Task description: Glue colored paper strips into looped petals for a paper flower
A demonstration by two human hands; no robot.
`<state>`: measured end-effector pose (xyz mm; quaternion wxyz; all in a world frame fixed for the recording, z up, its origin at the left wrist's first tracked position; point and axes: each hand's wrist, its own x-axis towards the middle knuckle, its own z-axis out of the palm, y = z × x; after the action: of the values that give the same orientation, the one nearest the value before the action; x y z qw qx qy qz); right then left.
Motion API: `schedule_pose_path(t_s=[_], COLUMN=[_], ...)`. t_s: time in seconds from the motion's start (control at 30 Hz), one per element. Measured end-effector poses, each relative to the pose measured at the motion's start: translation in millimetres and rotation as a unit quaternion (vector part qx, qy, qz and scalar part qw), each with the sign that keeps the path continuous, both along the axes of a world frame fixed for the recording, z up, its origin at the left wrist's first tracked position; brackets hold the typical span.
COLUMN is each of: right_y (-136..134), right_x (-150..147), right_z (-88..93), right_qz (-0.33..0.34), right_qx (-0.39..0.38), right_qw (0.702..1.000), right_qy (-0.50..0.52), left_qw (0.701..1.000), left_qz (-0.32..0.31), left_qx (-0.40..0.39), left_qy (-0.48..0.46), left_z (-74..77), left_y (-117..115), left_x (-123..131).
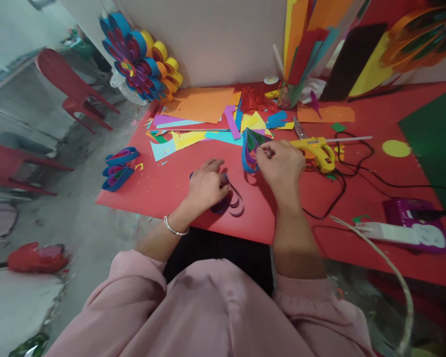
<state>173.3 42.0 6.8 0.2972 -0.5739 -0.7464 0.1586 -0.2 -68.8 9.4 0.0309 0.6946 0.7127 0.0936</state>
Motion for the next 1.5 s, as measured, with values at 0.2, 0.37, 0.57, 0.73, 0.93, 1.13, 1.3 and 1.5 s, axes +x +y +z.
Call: schedule_pose_path(t_s=[0.2, 0.37, 0.57, 0.73, 0.93, 1.13, 1.3, 1.5], right_y=[-2, -29, -86, -114, -133, -146, -145, -137], right_x=[-2, 4, 15, 11, 9, 17, 29, 49], right_z=[2.0, 21.3, 13.5, -17.4, -24.7, -22.8, -17.7, -30.1], right_qz=[0.044, 0.051, 0.026, 0.006, 0.026, 0.073, 0.114, 0.111], right_qx=[-0.046, -0.058, 0.001, 0.109, 0.14, 0.145, 0.118, 0.071], right_qw=[0.997, 0.996, 1.0, 0.98, 0.969, 0.974, 0.966, 0.969], right_qy=[-0.036, -0.047, 0.016, 0.169, 0.2, 0.156, 0.202, 0.207], left_qw=[0.999, 1.0, 0.984, 0.935, 0.796, 0.759, 0.735, 0.707], left_qz=[0.017, 0.015, 0.046, 0.061, 0.083, 0.133, 0.174, 0.204], left_qx=[0.006, 0.015, 0.156, 0.199, 0.11, 0.085, 0.042, 0.025], left_qy=[0.047, 0.007, -0.072, -0.287, -0.589, -0.631, -0.654, -0.676], left_z=[2.6, -8.2, -3.6, 6.3, -15.6, -26.5, -31.3, -35.1], left_y=[-9, -11, -25, -60, -81, -77, -90, -99], left_x=[-21, -28, -21, 10, 55, 61, 46, 39])
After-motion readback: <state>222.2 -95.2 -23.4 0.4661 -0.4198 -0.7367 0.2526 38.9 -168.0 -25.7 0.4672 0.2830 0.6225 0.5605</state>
